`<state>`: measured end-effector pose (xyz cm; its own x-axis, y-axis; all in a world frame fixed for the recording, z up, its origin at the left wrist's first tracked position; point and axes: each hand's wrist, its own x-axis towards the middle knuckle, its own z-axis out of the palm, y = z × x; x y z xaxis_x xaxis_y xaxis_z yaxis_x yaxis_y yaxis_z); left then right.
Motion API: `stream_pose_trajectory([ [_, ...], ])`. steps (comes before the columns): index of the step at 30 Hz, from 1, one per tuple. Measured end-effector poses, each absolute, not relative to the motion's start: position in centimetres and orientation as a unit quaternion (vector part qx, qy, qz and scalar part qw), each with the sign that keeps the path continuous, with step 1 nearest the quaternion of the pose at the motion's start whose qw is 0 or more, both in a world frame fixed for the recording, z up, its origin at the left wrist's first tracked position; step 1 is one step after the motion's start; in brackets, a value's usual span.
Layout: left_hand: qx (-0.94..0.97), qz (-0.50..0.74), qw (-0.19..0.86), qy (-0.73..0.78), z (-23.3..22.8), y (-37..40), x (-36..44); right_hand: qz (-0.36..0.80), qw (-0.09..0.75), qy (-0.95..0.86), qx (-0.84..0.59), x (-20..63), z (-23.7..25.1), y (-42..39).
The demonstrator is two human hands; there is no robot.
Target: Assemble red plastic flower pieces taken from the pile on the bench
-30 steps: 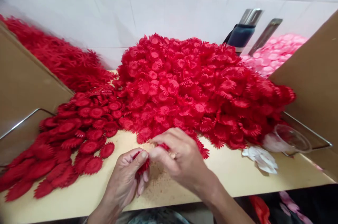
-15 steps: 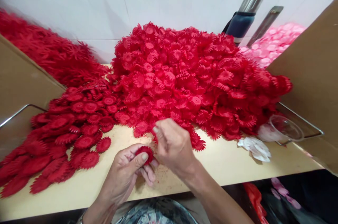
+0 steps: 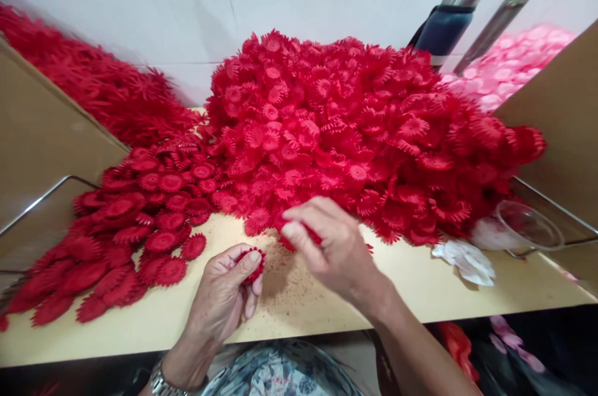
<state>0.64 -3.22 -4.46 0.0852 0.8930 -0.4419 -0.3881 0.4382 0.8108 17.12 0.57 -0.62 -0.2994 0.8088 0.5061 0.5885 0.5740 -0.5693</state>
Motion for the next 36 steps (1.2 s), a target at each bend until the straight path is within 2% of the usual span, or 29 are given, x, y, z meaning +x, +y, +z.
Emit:
stream_pose_trajectory([
  [3,0.271,0.455,0.683,0.503,-4.4,-3.4,0.8,0.278,0.347,-0.796,-0.41,15.0,-1.2,-1.1],
  [7,0.3,0.455,0.667,0.508,-4.4,-3.7,0.9,0.285,0.327,-0.81,-0.394,14.3,-2.3,-1.3],
  [11,0.341,0.433,0.688,0.472,-4.4,-4.1,0.6,0.211,0.326,-0.837,-0.386,14.6,-3.3,-1.0],
  [15,0.345,0.43,0.699,0.455,-4.2,-4.1,0.9,0.125,0.369,-0.816,-0.428,14.1,-3.7,-0.9],
  [20,0.307,0.433,0.707,0.467,-3.7,-4.1,1.1,-0.091,0.414,-0.767,-0.481,15.7,-1.8,2.1],
  [23,0.278,0.45,0.71,0.465,-3.5,-4.2,0.8,-0.188,0.37,-0.724,-0.551,18.7,-0.5,5.3],
  [25,0.258,0.462,0.721,0.446,-3.4,-4.1,0.5,-0.205,0.323,-0.725,-0.572,20.4,0.0,6.6],
  [27,0.245,0.462,0.735,0.432,-3.5,-4.0,0.3,-0.2,0.317,-0.742,-0.556,21.1,0.2,6.7],
  [31,0.244,0.47,0.715,0.456,-4.1,-3.6,0.1,-0.123,0.387,-0.783,-0.471,19.8,-0.1,3.8],
  [36,0.263,0.455,0.683,0.508,-4.2,-3.3,0.2,0.116,0.412,-0.805,-0.411,16.2,-0.5,-0.2],
])
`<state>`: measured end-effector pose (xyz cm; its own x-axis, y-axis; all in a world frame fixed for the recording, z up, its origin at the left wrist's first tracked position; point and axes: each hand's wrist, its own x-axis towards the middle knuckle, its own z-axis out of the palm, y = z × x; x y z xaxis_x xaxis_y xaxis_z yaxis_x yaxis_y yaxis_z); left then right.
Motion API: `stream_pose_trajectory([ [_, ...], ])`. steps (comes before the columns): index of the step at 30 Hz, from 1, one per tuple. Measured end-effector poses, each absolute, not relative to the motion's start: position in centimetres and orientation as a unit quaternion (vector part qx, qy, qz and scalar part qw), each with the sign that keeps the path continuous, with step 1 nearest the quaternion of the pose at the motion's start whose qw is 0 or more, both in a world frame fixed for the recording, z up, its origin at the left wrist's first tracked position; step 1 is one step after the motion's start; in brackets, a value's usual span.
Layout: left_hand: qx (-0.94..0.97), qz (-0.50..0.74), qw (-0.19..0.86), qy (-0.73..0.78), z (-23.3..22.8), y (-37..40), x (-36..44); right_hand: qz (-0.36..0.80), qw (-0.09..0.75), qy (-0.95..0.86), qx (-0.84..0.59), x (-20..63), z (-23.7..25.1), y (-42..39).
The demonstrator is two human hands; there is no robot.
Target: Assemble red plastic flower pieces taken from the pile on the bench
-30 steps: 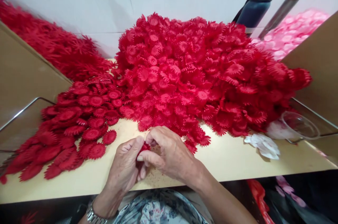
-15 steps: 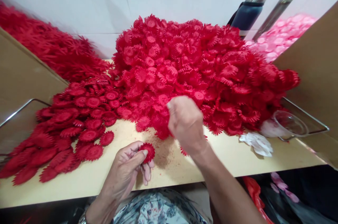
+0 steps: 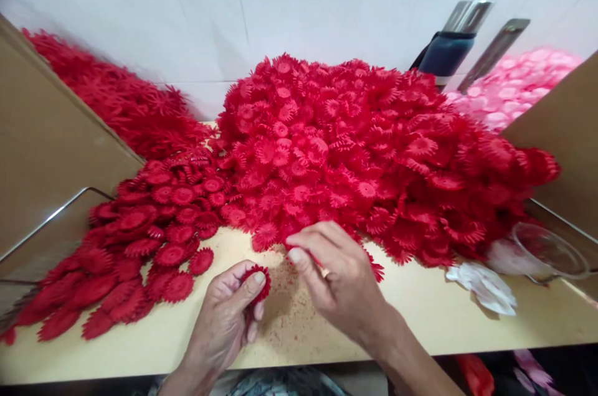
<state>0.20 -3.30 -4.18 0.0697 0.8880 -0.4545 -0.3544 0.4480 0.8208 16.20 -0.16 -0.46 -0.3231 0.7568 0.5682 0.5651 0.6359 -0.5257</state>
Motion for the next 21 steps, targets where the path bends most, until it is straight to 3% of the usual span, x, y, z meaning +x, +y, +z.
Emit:
stream_pose_trajectory([
  [3,0.272,0.464,0.664,0.519,-4.1,-3.3,0.3,0.233,0.384,-0.807,-0.384,14.6,-0.8,-1.2],
  [6,0.278,0.477,0.667,0.5,-4.2,-3.6,0.5,0.281,0.337,-0.806,-0.398,13.7,-1.3,-1.5],
  [15,0.256,0.453,0.714,0.469,-4.0,-3.5,0.7,0.229,0.357,-0.827,-0.369,13.3,-3.0,-1.5],
  [21,0.295,0.437,0.716,0.457,-4.1,-3.9,0.4,0.291,0.353,-0.784,-0.419,13.5,-3.0,-1.7],
])
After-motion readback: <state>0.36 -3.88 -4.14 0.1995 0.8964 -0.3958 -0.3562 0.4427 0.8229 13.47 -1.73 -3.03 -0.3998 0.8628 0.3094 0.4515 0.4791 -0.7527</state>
